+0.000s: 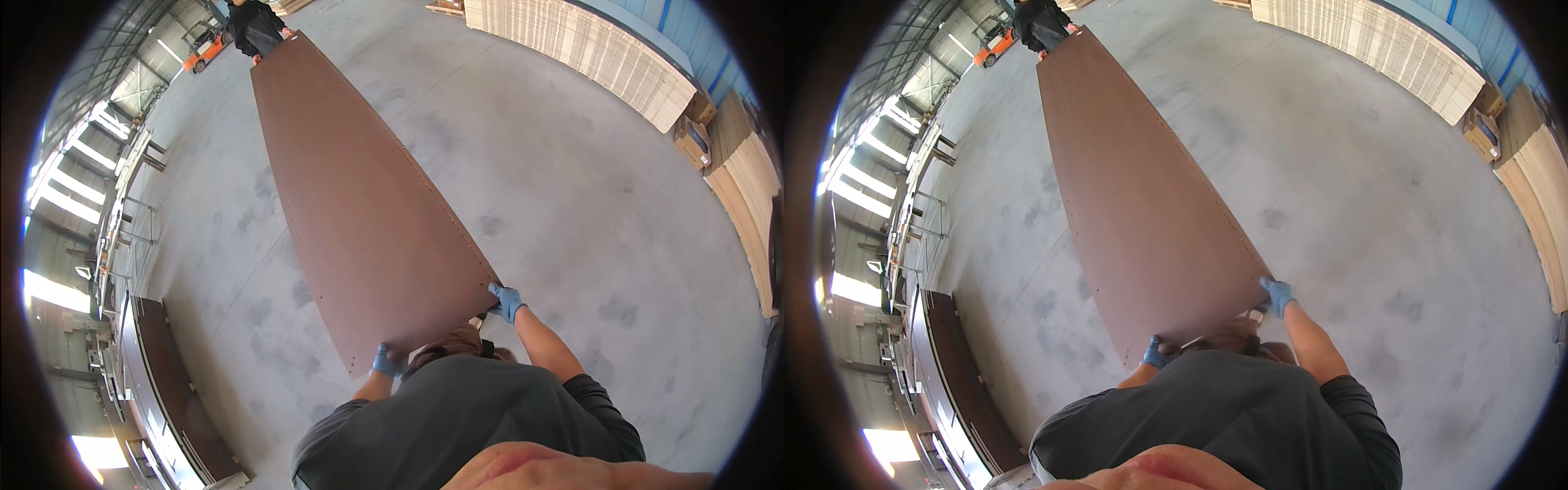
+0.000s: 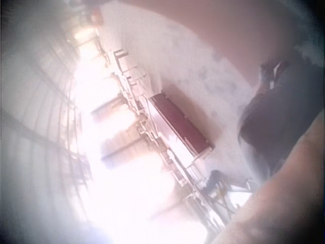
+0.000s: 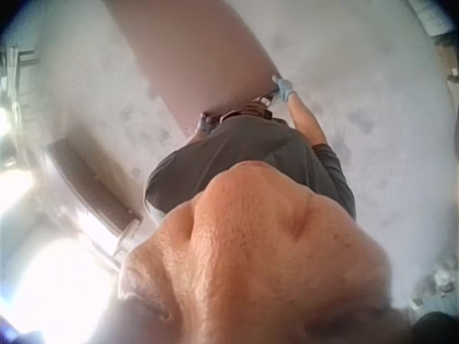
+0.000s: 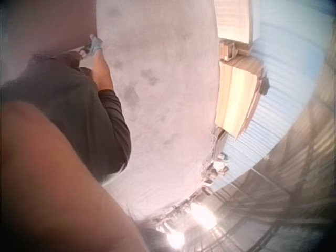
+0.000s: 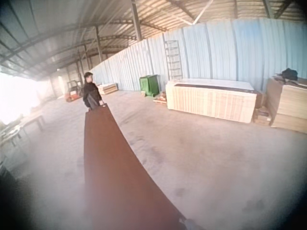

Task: The person wipes a large brown panel with a cloth and a spray bottle, then carries the panel with another person to a stack and places it. The person repeats this process with a second panel.

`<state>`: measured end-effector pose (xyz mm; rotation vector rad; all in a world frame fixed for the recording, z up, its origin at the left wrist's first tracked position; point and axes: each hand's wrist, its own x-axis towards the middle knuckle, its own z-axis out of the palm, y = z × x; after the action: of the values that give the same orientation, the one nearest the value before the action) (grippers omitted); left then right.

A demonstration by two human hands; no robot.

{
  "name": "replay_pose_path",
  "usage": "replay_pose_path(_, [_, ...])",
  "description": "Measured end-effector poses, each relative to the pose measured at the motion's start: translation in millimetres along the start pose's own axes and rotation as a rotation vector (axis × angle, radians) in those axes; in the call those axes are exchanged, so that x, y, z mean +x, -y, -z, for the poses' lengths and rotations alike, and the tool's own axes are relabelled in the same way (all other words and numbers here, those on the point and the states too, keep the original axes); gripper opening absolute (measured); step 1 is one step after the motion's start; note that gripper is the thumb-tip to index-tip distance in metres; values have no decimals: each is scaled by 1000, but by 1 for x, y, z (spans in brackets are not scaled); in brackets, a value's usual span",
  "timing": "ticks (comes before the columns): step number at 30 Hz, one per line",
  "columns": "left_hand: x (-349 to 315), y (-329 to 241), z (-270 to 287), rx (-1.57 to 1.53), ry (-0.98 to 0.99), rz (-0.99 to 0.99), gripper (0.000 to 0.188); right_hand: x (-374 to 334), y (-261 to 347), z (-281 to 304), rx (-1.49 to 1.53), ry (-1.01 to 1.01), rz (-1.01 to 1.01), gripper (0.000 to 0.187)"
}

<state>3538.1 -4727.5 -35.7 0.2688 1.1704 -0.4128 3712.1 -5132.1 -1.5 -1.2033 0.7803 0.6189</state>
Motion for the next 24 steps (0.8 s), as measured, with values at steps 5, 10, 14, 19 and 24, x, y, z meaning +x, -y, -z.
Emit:
replay_pose_path(5, [7, 89, -161, 93, -72, 11, 83, 44, 118, 109, 167, 5, -56, 53])
replay_pose_path(10, [89, 172, -276, 65, 93, -8, 81, 99, 205, 230, 165, -21, -104, 52])
replay_pose_path(14, [160, 238, -356, -144, 606, 107, 83, 121, 300, 334, 153, -16, -81, 45])
replay_pose_path(19, [217, 324, -494, 136, 424, 52, 84, 132, 441, 477, 28, -96, -14, 50])
replay_pose_path(24, [287, 442, -639, 273, 184, -4, 81, 186, 548, 636, 196, -56, -48, 46])
